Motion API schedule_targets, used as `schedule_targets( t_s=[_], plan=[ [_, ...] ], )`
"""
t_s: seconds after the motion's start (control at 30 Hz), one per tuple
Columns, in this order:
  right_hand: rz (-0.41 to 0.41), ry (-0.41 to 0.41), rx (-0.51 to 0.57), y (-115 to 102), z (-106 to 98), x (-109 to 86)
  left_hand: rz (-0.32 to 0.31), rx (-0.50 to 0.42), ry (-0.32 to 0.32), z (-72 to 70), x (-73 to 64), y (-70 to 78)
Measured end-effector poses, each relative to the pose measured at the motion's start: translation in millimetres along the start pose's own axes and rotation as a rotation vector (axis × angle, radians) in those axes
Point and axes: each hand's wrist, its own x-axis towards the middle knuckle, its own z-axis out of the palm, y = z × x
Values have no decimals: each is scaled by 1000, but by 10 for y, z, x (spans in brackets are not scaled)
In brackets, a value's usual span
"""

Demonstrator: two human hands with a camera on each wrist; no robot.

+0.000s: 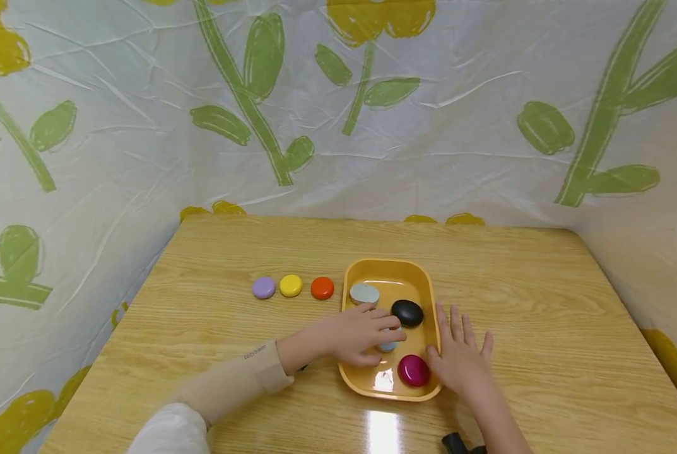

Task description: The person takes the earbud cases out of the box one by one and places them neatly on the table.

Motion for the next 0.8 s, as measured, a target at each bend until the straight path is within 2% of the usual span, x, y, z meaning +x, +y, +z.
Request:
schedule_targets(
  t_s=[0.17,0.37,0.57,0.8],
  plan=[
    [-32,-17,-20,15,-61,-3,47,-5,-65,29,107,96],
    [-55,12,-71,25,-66,-23,86,18,-111,65,183,175],
    [-58,50,-95,52,-17,-30,114,71,-132,80,228,249],
    [-56,58,-83,55,3,-22,125,112,-143,131,264,300]
  ],
)
